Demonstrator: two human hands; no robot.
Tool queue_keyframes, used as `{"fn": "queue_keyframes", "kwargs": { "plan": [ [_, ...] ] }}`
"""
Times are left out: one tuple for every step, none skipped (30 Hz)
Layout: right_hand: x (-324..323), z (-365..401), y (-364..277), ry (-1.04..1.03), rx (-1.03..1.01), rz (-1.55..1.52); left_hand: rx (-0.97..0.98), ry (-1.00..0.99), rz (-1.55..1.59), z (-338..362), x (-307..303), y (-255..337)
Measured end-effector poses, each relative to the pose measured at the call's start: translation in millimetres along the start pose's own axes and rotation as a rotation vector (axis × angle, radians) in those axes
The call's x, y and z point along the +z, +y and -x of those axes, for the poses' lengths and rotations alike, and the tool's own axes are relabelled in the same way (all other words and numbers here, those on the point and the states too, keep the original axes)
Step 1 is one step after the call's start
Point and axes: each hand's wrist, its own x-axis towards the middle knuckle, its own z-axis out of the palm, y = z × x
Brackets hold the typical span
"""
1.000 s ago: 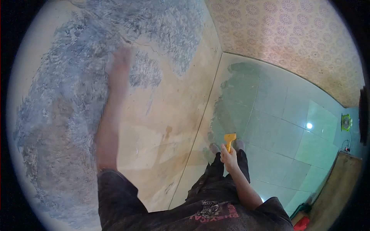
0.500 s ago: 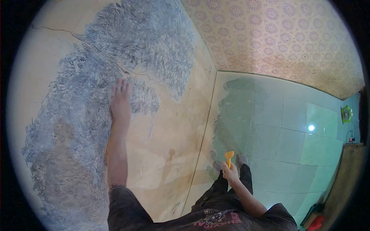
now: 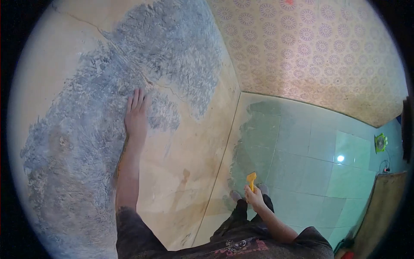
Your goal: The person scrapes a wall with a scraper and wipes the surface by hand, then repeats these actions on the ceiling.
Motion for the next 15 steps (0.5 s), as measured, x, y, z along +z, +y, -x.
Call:
{"fn": "queue_keyframes", "kwargs": {
  "plan": [
    [3,0,0,-0.004,-0.005,0.004,-0.019,0.099,0.073,-7,18,3],
    [5,2,2,-0.01,-0.006,0.011,-0.03,0.082,0.078,0,28,21],
    [7,2,4,-0.016,0.002,0.03,-0.052,-0.033,-0.072,3,36,50],
    [9,3,7,-0.02,-0.006,0.024,-0.073,-0.147,-0.223,7,51,72],
    [10,5,10,-0.022,-0.012,0.015,0.05,-0.186,-0.254,29,79,95],
    [8,8,11,-0.029,-0.003,0.03,0.175,-0.227,-0.284,64,107,122],
    [7,11,11,-0.013,0.006,0.021,0.279,-0.296,-0.153,105,132,143],
    [3,14,11,0.002,0.015,0.02,0.375,-0.366,-0.016,137,145,154],
    [-2,16,14,0.012,0.024,0.025,0.356,-0.388,-0.008,150,139,150],
    [-9,15,21,-0.005,0.037,0.049,0.381,-0.42,0.01,161,126,139],
    [-17,13,26,0.013,-0.006,0.049,0.404,-0.455,0.027,172,112,126],
    [-25,13,28,0.028,-0.047,0.049,0.326,-0.382,0.024,172,101,107],
    [-32,13,25,0.011,0.03,0.032,0.245,-0.304,0.012,161,89,80],
    [-36,9,22,-0.014,0.038,0.056,0.082,-0.268,0.064,136,53,52],
    [-41,7,21,-0.007,0.058,0.064,-0.08,-0.229,0.115,104,12,26]
  ]
}}
